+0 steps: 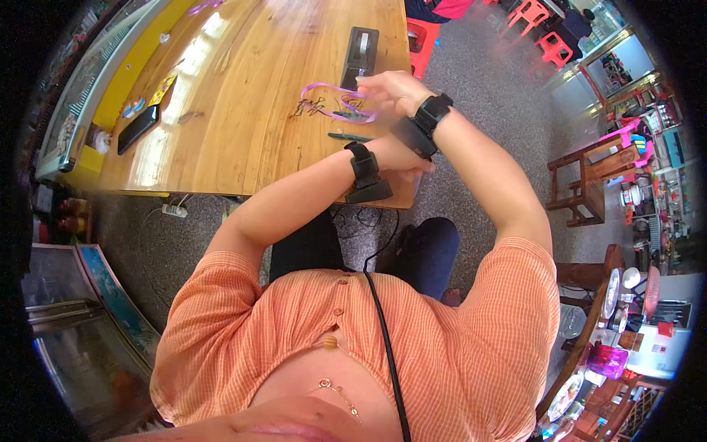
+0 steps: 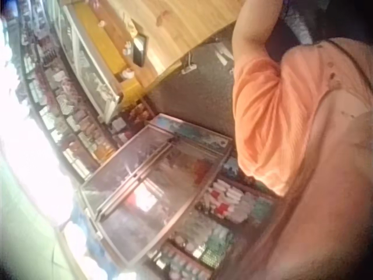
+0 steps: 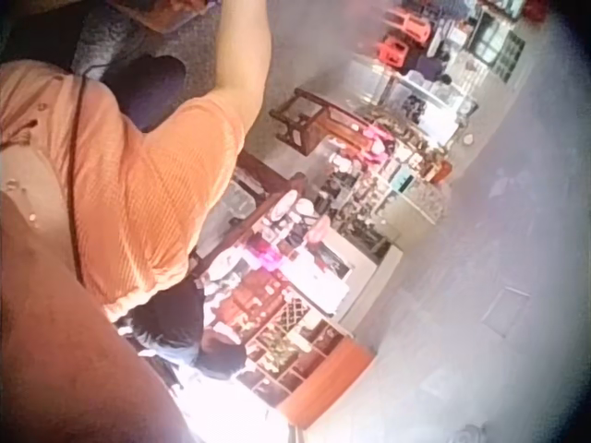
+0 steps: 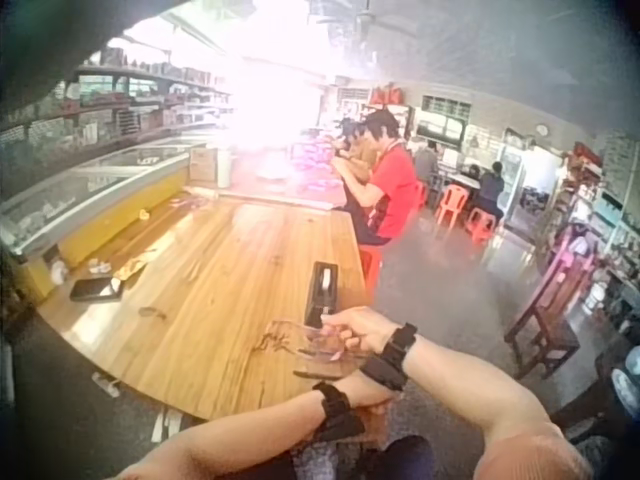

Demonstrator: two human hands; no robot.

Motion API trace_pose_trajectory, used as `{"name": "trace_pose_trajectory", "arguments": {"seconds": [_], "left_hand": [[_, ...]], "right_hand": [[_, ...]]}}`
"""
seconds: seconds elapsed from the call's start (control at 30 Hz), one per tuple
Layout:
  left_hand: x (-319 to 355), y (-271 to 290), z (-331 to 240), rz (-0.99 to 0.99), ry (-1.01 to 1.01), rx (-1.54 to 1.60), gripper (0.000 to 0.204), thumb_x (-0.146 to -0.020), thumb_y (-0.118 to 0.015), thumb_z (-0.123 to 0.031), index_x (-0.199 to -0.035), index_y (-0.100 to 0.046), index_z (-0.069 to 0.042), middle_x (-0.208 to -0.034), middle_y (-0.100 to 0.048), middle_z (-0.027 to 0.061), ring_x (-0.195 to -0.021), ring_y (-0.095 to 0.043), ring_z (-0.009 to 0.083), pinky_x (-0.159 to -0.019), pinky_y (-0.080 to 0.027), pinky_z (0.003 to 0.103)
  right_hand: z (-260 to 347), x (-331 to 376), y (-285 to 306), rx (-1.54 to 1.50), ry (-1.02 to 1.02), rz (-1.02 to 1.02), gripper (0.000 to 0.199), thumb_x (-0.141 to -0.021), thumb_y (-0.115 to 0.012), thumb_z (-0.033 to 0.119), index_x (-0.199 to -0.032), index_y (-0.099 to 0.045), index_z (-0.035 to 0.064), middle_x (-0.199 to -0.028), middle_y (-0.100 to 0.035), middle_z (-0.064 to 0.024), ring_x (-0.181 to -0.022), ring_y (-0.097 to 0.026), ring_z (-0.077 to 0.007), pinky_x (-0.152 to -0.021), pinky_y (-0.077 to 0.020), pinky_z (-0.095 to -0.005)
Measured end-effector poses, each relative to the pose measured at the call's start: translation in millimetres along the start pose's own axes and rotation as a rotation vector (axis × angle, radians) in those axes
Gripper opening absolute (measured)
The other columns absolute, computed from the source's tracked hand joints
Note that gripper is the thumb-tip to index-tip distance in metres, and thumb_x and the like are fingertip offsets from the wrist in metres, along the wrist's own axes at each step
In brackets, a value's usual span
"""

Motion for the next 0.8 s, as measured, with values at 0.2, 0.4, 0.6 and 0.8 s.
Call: {"name": "trace_pose_trajectory", "arguments": {"seconds": [0.2, 0.4, 0.6, 0.8], "left_hand": [[-9, -2, 11, 0.042, -0.019, -0.078, 0.023, -0.086, -0.074, -0.020, -0.074, -0.063, -0.004, -0.063, -0.063, 0.0024, -0.052, -0.061, 0.0130, -0.049, -0.049, 0.027], [-25, 6, 26, 0.088, 0.050, -0.030, 0.022, -0.083, -0.074, -0.022, -0.074, -0.065, -0.004, -0.063, -0.062, 0.0033, -0.046, -0.058, 0.0131, -0.041, -0.044, 0.026], [-10, 12, 4, 0.135, 0.177, 0.062, 0.021, -0.088, -0.069, -0.026, -0.081, -0.065, -0.006, -0.067, -0.060, 0.0013, -0.051, -0.057, 0.0107, -0.042, -0.040, 0.023], [-11, 11, 5, 0.108, 0.204, 0.074, 0.018, -0.089, -0.068, -0.022, -0.084, -0.066, -0.005, -0.067, -0.059, 0.0014, -0.052, -0.056, 0.0101, -0.044, -0.041, 0.024]], "right_hand": [[-12, -8, 8, 0.217, -0.046, -0.002, 0.019, -0.089, -0.073, 0.017, -0.091, -0.064, 0.0005, -0.075, -0.059, 0.0008, -0.050, -0.036, -0.0002, -0.037, -0.0238, -0.0168], [17, 42, 40, 0.207, 0.170, 0.136, 0.022, -0.090, -0.071, 0.026, -0.091, -0.067, 0.0047, -0.076, -0.063, 0.0022, -0.052, -0.042, -0.0018, -0.042, -0.0287, -0.0187], [7, 80, 101, 0.720, 0.310, 0.164, 0.023, -0.091, -0.066, 0.030, -0.090, -0.071, 0.0070, -0.075, -0.065, 0.0032, -0.059, -0.049, -0.0049, -0.051, -0.0363, -0.0237], [-9, 84, 106, 1.159, 0.406, 0.262, 0.025, -0.090, -0.067, 0.028, -0.088, -0.071, 0.0031, -0.072, -0.066, -0.0004, -0.067, -0.059, -0.0098, -0.062, -0.0453, -0.0278]]}}
Point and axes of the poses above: each hand's wrist, its own x-axis away from the middle knuckle, its own y-axis out of the back of the hand, z = x × y, the point moved 2 cm from there along -x, towards the middle knuckle
